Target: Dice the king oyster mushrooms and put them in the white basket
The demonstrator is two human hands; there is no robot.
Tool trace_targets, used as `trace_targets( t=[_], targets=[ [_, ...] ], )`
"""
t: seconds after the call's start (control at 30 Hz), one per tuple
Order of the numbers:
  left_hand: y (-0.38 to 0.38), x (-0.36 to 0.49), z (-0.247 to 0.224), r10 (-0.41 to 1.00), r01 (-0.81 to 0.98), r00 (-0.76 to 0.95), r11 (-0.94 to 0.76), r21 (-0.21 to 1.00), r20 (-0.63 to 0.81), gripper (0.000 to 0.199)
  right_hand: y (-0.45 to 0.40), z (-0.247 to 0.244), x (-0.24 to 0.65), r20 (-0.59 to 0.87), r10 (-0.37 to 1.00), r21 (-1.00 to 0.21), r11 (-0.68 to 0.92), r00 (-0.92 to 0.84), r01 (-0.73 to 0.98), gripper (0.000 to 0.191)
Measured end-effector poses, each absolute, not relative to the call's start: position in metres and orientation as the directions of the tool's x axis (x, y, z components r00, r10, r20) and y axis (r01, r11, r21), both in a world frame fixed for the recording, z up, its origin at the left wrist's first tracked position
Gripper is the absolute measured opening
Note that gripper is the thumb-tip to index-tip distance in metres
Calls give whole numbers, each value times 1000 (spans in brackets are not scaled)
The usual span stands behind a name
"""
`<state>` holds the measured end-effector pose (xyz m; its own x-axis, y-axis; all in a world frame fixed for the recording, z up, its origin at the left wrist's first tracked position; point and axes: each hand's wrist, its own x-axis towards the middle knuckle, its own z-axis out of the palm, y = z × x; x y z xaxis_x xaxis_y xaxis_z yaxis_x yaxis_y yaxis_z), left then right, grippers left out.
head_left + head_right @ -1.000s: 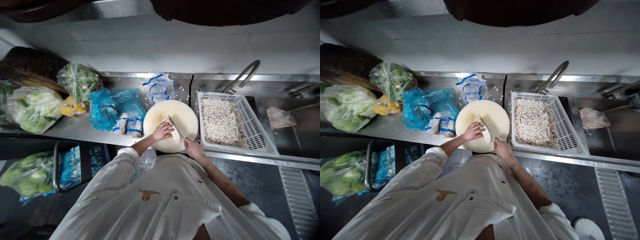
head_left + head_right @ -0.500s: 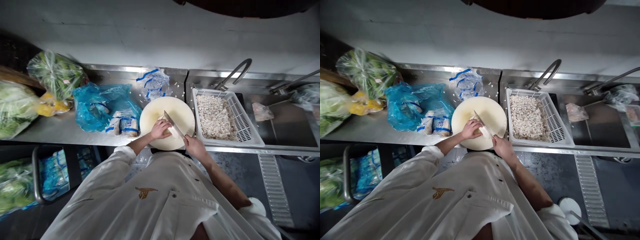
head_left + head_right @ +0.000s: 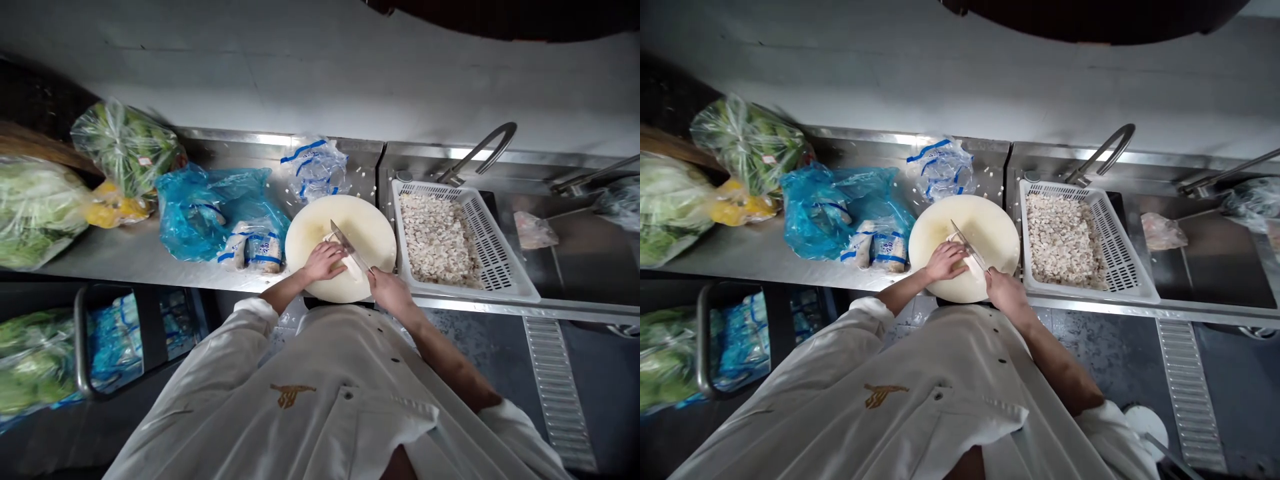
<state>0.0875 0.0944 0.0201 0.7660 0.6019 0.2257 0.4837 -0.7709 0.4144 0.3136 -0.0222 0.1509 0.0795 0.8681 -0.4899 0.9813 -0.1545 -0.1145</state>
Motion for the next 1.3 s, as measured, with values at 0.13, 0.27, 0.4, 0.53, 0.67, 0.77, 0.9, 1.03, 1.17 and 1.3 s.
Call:
trace_targets(
  t=[0.13,0.27,0.4,0.53,0.67,0.77,0.9,1.03,1.17,1.3],
  targets=[
    [96,87,17,592,468,770,-778,420,238,50,-36,159,322,-495,867,-138,-139,53,981,40],
    [96,87,11,605,475,760,-767,431,239,50,-22,141,311,-589,807,-162,-184,55,969,42],
    [95,86,11,646,514,722,-740,435,247,48,-6,130,303,-596,800,-160,-194,62,968,43],
    [96,85,12,639,495,722,-745,447,266,46,-12,145,314,-528,848,-165,-156,47,974,44],
    [98,85,11,633,482,715,-753,448,295,45,-23,160,322,-521,853,-184,-147,30,972,43],
    [98,84,10,632,478,715,-754,451,299,45,-25,161,321,-560,828,-182,-152,24,971,41],
    [98,83,9,632,481,735,-741,469,244,45,-25,150,317,-588,807,-172,-193,57,966,40],
    [100,83,8,640,498,742,-725,475,199,43,-15,126,309,-609,792,-228,-229,45,946,42],
    [102,86,12,645,517,738,-729,449,197,42,2,110,312,-606,796,-316,-236,-4,919,40],
    [99,86,16,627,511,743,-757,407,234,43,7,120,328,-503,863,-430,-198,-51,881,35]
  ],
)
